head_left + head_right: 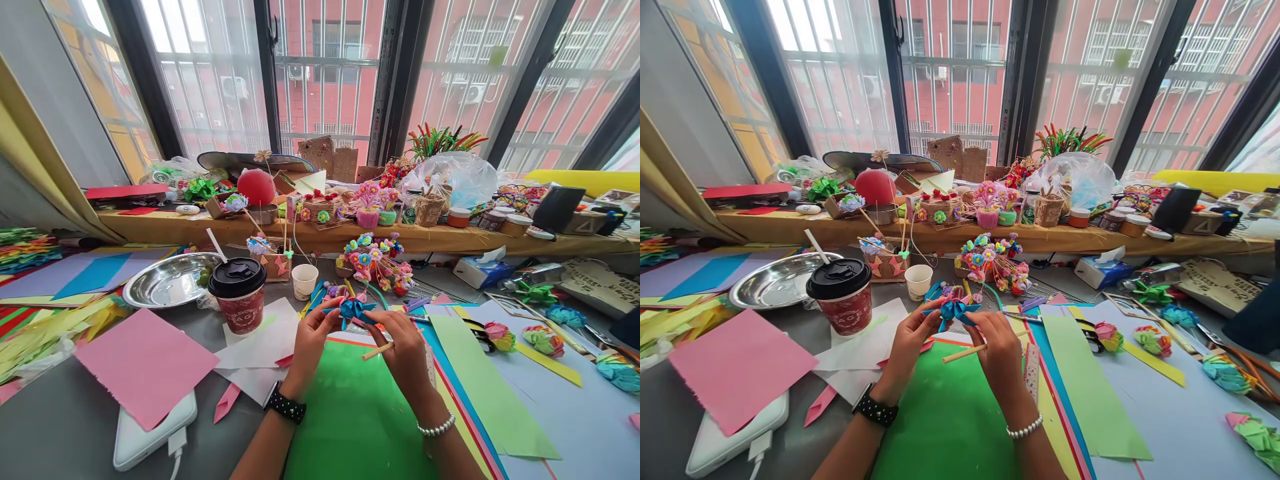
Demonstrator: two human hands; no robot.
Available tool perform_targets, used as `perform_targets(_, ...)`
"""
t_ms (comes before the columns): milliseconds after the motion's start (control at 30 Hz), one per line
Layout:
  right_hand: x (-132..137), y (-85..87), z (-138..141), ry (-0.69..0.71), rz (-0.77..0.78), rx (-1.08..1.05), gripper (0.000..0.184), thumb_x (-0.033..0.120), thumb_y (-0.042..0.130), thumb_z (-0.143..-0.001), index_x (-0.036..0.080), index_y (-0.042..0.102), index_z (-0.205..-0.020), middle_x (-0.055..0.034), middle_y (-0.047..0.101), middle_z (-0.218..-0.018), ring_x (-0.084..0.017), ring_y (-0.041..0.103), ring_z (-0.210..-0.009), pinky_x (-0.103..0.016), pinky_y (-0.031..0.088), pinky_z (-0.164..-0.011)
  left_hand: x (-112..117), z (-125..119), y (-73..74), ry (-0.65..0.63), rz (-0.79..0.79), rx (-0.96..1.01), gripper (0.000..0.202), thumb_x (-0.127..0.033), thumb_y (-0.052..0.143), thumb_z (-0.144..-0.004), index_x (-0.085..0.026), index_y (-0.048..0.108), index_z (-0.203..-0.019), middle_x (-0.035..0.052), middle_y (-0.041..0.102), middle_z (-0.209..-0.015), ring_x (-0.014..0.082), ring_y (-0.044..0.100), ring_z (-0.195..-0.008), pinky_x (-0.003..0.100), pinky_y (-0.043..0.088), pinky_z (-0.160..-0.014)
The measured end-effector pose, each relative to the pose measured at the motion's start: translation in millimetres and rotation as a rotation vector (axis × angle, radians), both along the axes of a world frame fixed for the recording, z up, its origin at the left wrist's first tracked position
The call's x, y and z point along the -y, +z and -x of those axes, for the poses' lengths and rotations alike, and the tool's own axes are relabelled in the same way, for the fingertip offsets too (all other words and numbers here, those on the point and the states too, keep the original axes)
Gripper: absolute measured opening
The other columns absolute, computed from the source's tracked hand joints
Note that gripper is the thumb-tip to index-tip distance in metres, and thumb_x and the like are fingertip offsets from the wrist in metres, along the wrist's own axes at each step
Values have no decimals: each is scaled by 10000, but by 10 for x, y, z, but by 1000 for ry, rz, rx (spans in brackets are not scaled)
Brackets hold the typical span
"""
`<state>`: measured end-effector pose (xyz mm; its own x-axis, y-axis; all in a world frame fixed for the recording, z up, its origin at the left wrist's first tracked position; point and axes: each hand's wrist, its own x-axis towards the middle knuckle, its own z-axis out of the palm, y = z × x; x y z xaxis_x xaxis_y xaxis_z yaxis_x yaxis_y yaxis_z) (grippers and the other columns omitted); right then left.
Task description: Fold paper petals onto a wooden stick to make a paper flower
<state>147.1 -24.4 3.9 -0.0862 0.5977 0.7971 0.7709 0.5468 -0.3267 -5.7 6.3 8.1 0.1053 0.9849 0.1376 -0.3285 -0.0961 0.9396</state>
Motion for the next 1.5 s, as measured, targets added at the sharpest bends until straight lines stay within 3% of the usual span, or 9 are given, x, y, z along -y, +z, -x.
perform_targets(267,-23,-38,-33,26,36,17,188,207,496,-816,192,566,-990,-53,639,-854,-187,567,-785,-325,466,-696,-13,15,-23,70,47,-13,354,-348,629,-665,-154,640,-961,36,657,-792,134,588,-614,262,504,-615)
perform_targets(467,-9,-30,-19,40,17,15,177,228,495,-819,194,597,-960,-45,644,-775,-177,565,-710,-309,464,-644,-19,15,-28,103,-43,-127,256,-382,584,-697,-134,629,-745,-10,583,-584,98,535,-498,204,451,-511)
perform_targets(600,11,-4,0,28,-5,-22,140,228,493,-821,187,616,-875,-43,637,-731,-171,557,-678,-298,455,-619,1,-13,-27,98,-92,-151,377,-358,567,-720,-173,518,-1045,-12,588,-690,96,552,-517,216,461,-533)
perform_targets(667,20,7,6,4,-9,-42,136,213,482,-826,185,614,-848,-42,630,-716,-170,552,-671,-296,448,-619,20,-28,-37,105,-159,-174,434,-332,571,-725,-199,442,-1118,-3,593,-751,113,580,-579,234,473,-575)
perform_targets(800,31,14,12,-31,-11,-54,133,206,477,-828,176,606,-821,-40,618,-693,-167,536,-651,-291,432,-611,74,-53,-67,137,-424,-427,161,-280,605,-703,-192,565,-833,20,588,-768,151,574,-686,268,460,-652)
perform_targets(867,33,12,15,-41,-16,-46,135,215,477,-829,168,603,-806,-42,612,-682,-168,531,-646,-290,425,-609,106,-67,-77,155,-561,-574,114,-274,610,-698,-197,596,-781,42,585,-794,175,554,-742,291,446,-686)
perform_targets(1000,37,3,20,-76,1,-64,145,221,472,-831,170,594,-771,-41,603,-666,-172,529,-654,-295,416,-623,156,-101,-101,168,-729,-759,353,-279,661,-642,-229,565,-978,79,551,-961,235,499,-929,359,408,-809)
perform_targets(1233,49,29,37,-40,35,-112,118,230,507,-808,170,604,-778,-36,605,-674,-167,523,-648,-289,418,-608,131,-103,-172,267,-801,-859,228,-115,497,-752,-228,547,-944,71,541,-943,202,511,-910,344,426,-802)
perform_targets(1500,29,83,-19,102,152,-142,178,226,566,-762,210,590,-937,-42,599,-849,-186,541,-802,-313,455,-697,104,-101,-165,325,-875,-798,245,-106,497,-757,-207,505,-980,61,562,-956,186,517,-952,345,451,-825)
